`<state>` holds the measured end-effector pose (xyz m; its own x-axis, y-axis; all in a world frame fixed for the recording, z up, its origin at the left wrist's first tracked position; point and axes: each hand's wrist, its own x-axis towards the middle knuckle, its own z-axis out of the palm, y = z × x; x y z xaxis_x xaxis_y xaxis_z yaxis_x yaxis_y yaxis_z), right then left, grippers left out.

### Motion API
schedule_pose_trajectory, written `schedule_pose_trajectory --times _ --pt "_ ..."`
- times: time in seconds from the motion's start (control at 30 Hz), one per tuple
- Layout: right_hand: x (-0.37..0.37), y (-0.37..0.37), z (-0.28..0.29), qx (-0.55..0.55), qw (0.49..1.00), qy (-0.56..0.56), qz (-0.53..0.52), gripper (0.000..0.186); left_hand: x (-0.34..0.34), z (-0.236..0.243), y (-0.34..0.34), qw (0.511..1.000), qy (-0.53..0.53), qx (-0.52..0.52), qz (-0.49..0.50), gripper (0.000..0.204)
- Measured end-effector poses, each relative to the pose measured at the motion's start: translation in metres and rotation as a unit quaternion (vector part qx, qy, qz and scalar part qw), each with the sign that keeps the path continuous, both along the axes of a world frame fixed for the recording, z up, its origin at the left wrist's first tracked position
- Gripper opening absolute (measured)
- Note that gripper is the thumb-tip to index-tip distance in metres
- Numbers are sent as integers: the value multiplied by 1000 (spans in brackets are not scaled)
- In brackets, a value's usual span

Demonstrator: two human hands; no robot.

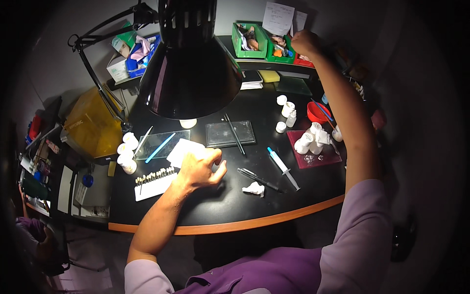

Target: The person handles a dental model and a prosthetic arch, aligns them, and uses a pen to mark specific locations on the dental model and prosthetic. They then pick up a small tool to work on the marked surface and select a replacement tooth from a shade guide to fit onto the model.

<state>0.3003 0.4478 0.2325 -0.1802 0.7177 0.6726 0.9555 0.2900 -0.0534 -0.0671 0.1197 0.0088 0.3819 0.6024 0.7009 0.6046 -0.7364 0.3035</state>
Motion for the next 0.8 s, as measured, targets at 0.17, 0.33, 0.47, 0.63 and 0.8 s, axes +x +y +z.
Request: schedule_pose_trajectory --times 0.17,0.33,0.47,0.63,0.8 --pt "-4 -5 -12 -63 998 11 10 14 3 2 -2 1000 -16 15 -6 24" --pt "-84 -122 -56 -269 940 64 200 7 -11 -9 -2 999 -26 15 26 22" --pt "-88 -236 -101 -364 889 -64 271 16 1 -2 -1 1000 -25 13 10 22" --pt "-68 -303 -126 -365 892 -16 267 20 -2 -2 0 1000 -21 -11 11 12" --pt "-32 -342 -166 -325 922 79 194 16 -3 -3 -2 999 0 -38 23 5"
